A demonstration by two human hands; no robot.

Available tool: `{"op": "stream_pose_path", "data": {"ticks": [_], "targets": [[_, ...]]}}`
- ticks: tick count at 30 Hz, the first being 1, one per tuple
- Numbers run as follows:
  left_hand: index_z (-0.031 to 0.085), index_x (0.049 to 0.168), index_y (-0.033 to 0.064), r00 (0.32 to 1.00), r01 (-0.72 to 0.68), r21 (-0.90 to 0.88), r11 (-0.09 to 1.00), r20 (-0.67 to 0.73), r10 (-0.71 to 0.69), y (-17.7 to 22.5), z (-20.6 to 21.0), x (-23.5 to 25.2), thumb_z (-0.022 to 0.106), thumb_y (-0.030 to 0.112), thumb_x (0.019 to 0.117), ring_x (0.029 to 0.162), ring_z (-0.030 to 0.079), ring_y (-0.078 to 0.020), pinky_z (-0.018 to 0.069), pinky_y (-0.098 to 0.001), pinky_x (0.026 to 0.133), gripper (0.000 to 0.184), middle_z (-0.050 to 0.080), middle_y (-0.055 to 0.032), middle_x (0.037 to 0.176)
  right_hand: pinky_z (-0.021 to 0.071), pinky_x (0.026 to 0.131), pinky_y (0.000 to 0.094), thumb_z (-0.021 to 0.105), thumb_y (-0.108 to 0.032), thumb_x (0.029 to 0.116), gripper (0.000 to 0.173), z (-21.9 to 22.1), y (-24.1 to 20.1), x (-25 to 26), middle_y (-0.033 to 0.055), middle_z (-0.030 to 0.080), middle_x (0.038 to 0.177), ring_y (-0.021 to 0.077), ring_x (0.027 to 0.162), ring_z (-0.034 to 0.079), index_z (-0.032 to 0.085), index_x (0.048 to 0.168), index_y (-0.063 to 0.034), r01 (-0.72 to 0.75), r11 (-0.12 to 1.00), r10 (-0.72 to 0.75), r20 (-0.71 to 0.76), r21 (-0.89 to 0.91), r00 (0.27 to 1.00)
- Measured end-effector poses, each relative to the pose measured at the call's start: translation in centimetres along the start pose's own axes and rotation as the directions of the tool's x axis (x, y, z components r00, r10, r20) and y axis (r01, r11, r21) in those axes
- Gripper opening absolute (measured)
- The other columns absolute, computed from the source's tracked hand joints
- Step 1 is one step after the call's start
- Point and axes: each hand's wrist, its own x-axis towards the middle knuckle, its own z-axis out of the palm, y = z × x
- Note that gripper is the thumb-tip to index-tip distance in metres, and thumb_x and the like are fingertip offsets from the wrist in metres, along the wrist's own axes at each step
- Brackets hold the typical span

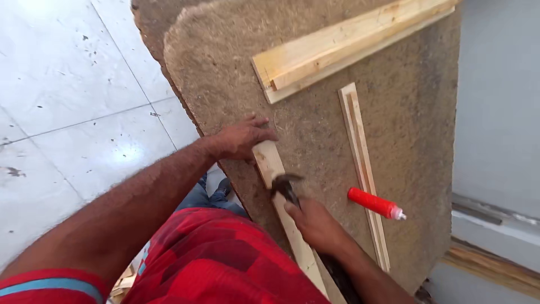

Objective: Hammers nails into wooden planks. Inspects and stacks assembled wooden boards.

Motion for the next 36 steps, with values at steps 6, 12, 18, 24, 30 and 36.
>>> {"op": "stream_pose_path", "data": {"ticks": [6,12,18,24,30,36], "targets": [[0.06,0.143,0.0356,1.0,-0.005,-0.013,1.0,-0.013,0.005,0.1,-0.3,0.0,0.098,0.022,0.0621,0.154,0.032,-0.0244,0.0081,-0.0531,0.13,0.09,0.059,0.0091,0.147,0.0491,0.039,0.0338,0.042,-0.059,0.105,0.043,-3.5,-1.4,-6.1,-0.0053,0.055,0.062,0.0116,0.046,0.054,0.062,0.105,-0.0202,0.403,0.912,-0.28,-0.615,0.068,0.737],[0.06,0.143,0.0359,1.0,0.02,-0.019,1.0,0.001,-0.02,0.4,-0.4,-0.2,0.098,0.022,0.062,0.153,0.032,-0.0276,0.0098,-0.0545,0.129,0.09,0.057,0.0067,0.15,0.0566,0.056,0.0282,0.039,-0.049,0.1097,0.039,5.9,0.3,0.6,-0.0023,0.06,0.075,0.0072,0.062,0.061,0.059,0.117,-0.0158,0.769,0.637,-0.379,-0.848,0.052,0.371],[0.058,0.144,0.0357,1.0,0.025,-0.004,1.0,0.013,-0.025,-0.2,-0.8,0.1,0.097,0.024,0.0642,0.155,0.029,-0.0241,0.0073,-0.0522,0.13,0.09,0.057,0.0085,0.15,0.0581,0.065,0.0533,0.045,-0.051,0.1059,0.051,4.6,0.6,2.4,0.0111,0.069,0.079,0.0291,0.072,0.071,0.066,0.115,-0.0063,0.175,0.982,-0.188,-0.539,-0.076,0.821],[0.06,0.144,0.0361,1.0,-0.013,-0.043,0.999,-0.024,0.011,0.0,0.0,-0.2,0.097,0.023,0.0634,0.154,0.032,-0.027,0.0097,-0.0532,0.13,0.089,0.058,0.0047,0.149,0.052,0.042,0.0291,0.047,-0.044,0.109,0.032,0.5,-3.1,-2.9,-0.0052,0.056,0.068,0.0077,0.05,0.055,0.06,0.11,-0.0144,0.84,0.542,-0.325,-0.918,0.017,0.229],[0.06,0.142,0.0365,1.0,-0.015,-0.012,1.0,0.009,0.015,0.1,0.0,-0.1,0.096,0.028,0.0651,0.154,0.03,-0.0237,0.008,-0.0518,0.13,0.086,0.059,0.0093,0.147,0.0584,0.064,0.0522,0.042,-0.051,0.1064,0.046,6.8,0.1,4.8,0.0092,0.07,0.082,0.0282,0.074,0.072,0.064,0.114,-0.0118,0.122,0.976,-0.198,-0.491,-0.182,0.849],[0.063,0.141,0.0318,0.999,-0.049,-0.063,0.997,-0.013,0.048,0.2,0.3,-0.3,0.097,0.027,0.0645,0.153,0.033,-0.0277,0.0094,-0.0554,0.129,0.084,0.061,0.0044,0.146,0.0565,0.055,0.0382,0.045,-0.048,0.1077,0.045,1.2,-1.6,-2.8,0.0019,0.065,0.077,0.0142,0.062,0.063,0.065,0.117,-0.0091,0.492,0.865,-0.36,-0.803,-0.096,0.475]]}}
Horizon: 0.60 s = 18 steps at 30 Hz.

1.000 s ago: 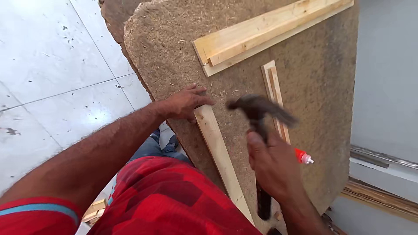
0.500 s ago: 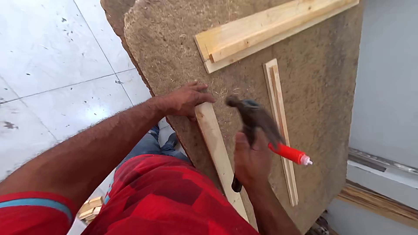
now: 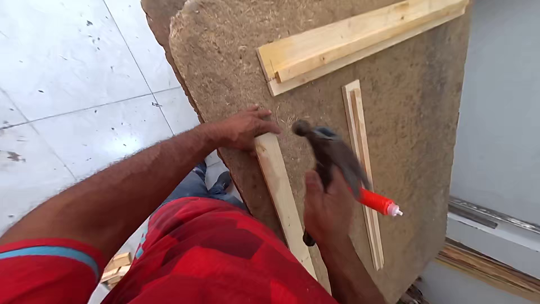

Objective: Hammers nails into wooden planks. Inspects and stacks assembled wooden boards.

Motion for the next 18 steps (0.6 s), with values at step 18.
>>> {"op": "stream_pose_path", "data": {"ticks": [18], "targets": [[0.063,0.141,0.0337,0.997,0.068,0.009,0.998,0.024,-0.068,0.1,-0.6,0.2,0.097,0.024,0.0626,0.153,0.034,-0.0287,0.0095,-0.0546,0.129,0.086,0.055,-0.0019,0.153,0.0541,0.049,0.029,0.045,-0.044,0.1094,0.036,3.9,0.9,-1.0,-0.0011,0.057,0.07,0.008,0.055,0.058,0.059,0.107,-0.0107,0.119,0.948,-0.056,-0.212,0.295,0.976]]}}
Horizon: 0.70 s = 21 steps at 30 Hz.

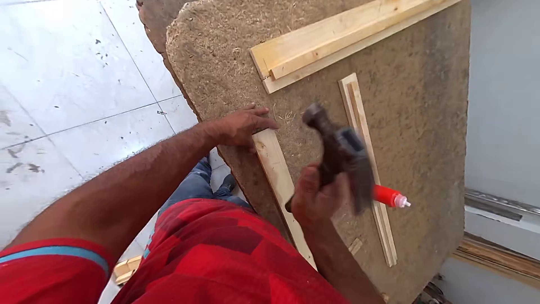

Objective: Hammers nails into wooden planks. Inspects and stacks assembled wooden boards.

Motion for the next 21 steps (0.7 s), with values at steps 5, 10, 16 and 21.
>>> {"op": "stream_pose_path", "data": {"ticks": [5,10,16,21], "targets": [[0.057,0.145,0.0379,0.998,0.043,0.028,0.999,0.048,-0.044,0.3,0.1,0.2,0.097,0.029,0.0666,0.155,0.029,-0.0289,0.0085,-0.0534,0.13,0.088,0.049,-0.0026,0.158,0.0577,0.061,0.0533,0.041,-0.055,0.106,0.05,2.6,4.8,-2.0,0.0122,0.069,0.082,0.0331,0.075,0.072,0.062,0.109,-0.01,-0.069,0.692,0.507,0.415,-0.719,0.756],[0.058,0.145,0.0348,0.999,0.022,0.0,1.0,0.045,-0.022,0.4,-0.3,0.1,0.097,0.026,0.0646,0.154,0.031,-0.0302,0.0073,-0.0553,0.129,0.09,0.052,-0.0042,0.155,0.0585,0.057,0.0427,0.046,-0.044,0.1078,0.045,-1.8,2.1,-2.1,0.0087,0.07,0.082,0.0203,0.067,0.069,0.068,0.113,-0.0048,0.007,0.903,0.049,0.118,-0.429,0.992],[0.054,0.148,0.0392,0.987,0.123,0.046,0.991,0.094,-0.127,1.2,-0.7,0.5,0.097,0.03,0.0674,0.157,0.022,-0.0339,0.0098,-0.056,0.129,0.092,0.04,-0.0059,0.164,0.0585,0.071,0.0555,0.037,-0.058,0.1066,0.058,1.6,7.0,-4.2,0.0147,0.071,0.09,0.0342,0.085,0.073,0.063,0.117,-0.0075,-0.25,0.751,0.559,0.387,-0.611,0.733],[0.052,0.15,0.0361,0.978,0.175,0.071,0.982,0.1,-0.181,2.3,-0.8,0.4,0.096,0.025,0.0674,0.156,0.025,-0.0363,0.0105,-0.0592,0.128,0.094,0.038,-0.0104,0.165,0.0572,0.061,0.0551,0.045,-0.056,0.1049,0.054,-2.3,6.3,-2.8,0.0141,0.07,0.084,0.0344,0.075,0.072,0.066,0.11,-0.006,-0.21,0.809,0.395,0.243,-0.549,0.886]]}}
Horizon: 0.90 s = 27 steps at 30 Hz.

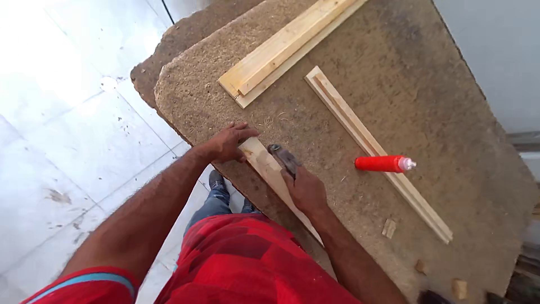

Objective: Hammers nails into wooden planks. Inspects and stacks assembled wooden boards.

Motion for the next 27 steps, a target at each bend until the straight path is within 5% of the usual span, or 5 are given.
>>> {"op": "stream_pose_path", "data": {"ticks": [5,11,18,23,27], "targets": [[0.05,0.154,0.0252,0.992,0.026,0.169,0.985,-0.124,-0.004,2.0,2.3,-1.8,0.084,0.025,0.082,0.156,0.024,-0.0347,0.0212,-0.0631,0.124,0.08,0.04,-0.0006,0.164,0.0578,0.07,0.0591,0.052,-0.049,0.1051,0.048,1.9,6.8,1.9,0.0185,0.071,0.099,0.0383,0.086,0.072,0.064,0.122,-0.0051,-0.104,0.993,0.107,-0.049,0.064,0.993],[0.061,0.142,0.0115,0.942,0.038,0.314,0.949,-0.328,0.071,8.0,10.5,-5.6,0.071,0.011,0.0876,0.155,0.022,-0.0422,0.0192,-0.0667,0.124,0.055,0.042,-0.016,0.161,0.0555,0.095,0.054,0.065,-0.027,0.1002,0.031,3.2,13.2,-0.4,0.0198,0.069,0.112,0.0368,0.108,0.067,0.071,0.119,-0.0033,0.061,0.978,0.017,-0.373,0.198,0.927],[0.064,0.139,0.0168,0.889,-0.438,0.505,0.743,0.119,0.443,15.1,22.6,-4.2,0.066,0.044,0.0958,0.155,0.028,-0.0329,0.0218,-0.063,0.125,0.052,0.045,-0.0087,0.16,0.0588,0.092,0.0459,0.051,-0.032,0.1069,0.031,7.8,14.1,-16.0,0.0074,0.073,0.113,0.0217,0.105,0.071,0.073,0.117,-0.0124,-0.002,0.875,0.008,-0.009,0.483,1.0],[0.045,0.157,0.0141,0.895,-0.439,0.643,0.627,0.251,0.369,18.2,25.7,-1.7,0.079,0.065,0.0768,0.154,0.028,-0.0393,0.017,-0.0731,0.12,0.1,0.038,-0.0132,0.164,0.0527,0.093,0.0575,0.044,-0.036,0.1085,0.039,11.7,16.4,-25.7,0.0157,0.072,0.109,0.0324,0.107,0.069,0.069,0.119,-0.0082,-0.266,0.664,0.141,0.233,0.698,0.962],[0.047,0.155,0.0196,0.911,-0.401,0.748,0.529,0.263,0.318,18.7,25.9,-0.1,0.073,0.061,0.084,0.147,0.042,-0.0345,0.0294,-0.0658,0.118,0.087,0.049,-0.0082,0.157,0.0522,0.095,0.0572,0.042,-0.038,0.108,0.04,13.6,17.4,-31.6,0.0141,0.071,0.115,0.0316,0.112,0.067,0.068,0.122,-0.0104,-0.459,0.586,0.427,0.227,0.668,0.876]]}}
